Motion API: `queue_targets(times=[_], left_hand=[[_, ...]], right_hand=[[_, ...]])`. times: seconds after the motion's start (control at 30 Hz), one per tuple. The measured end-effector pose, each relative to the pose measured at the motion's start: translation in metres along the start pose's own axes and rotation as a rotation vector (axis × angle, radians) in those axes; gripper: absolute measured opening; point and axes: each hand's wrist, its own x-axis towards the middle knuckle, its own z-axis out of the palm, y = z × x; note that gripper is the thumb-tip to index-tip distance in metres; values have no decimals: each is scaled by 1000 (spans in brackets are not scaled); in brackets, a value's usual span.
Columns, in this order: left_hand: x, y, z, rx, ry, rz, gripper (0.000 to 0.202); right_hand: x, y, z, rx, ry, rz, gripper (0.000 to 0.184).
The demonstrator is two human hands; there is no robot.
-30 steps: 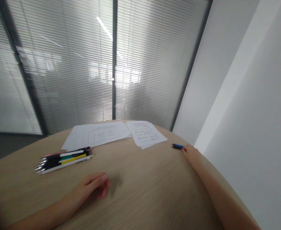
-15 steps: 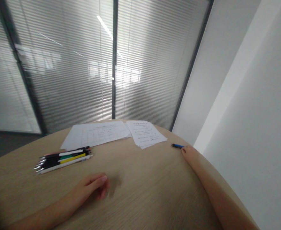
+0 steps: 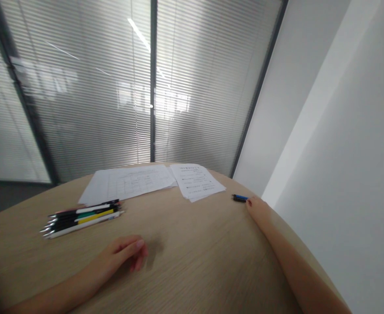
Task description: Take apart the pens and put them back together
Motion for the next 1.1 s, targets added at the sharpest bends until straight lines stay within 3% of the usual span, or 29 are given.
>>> queue_targets(times=[0.53, 1.1], left_hand=[[2, -7, -1, 21, 4, 13, 34], [3, -3, -2, 57, -18, 6, 36]], right_hand=[[2, 17, 14, -14, 19, 14, 20], [4, 18, 17, 10, 68, 36, 20]])
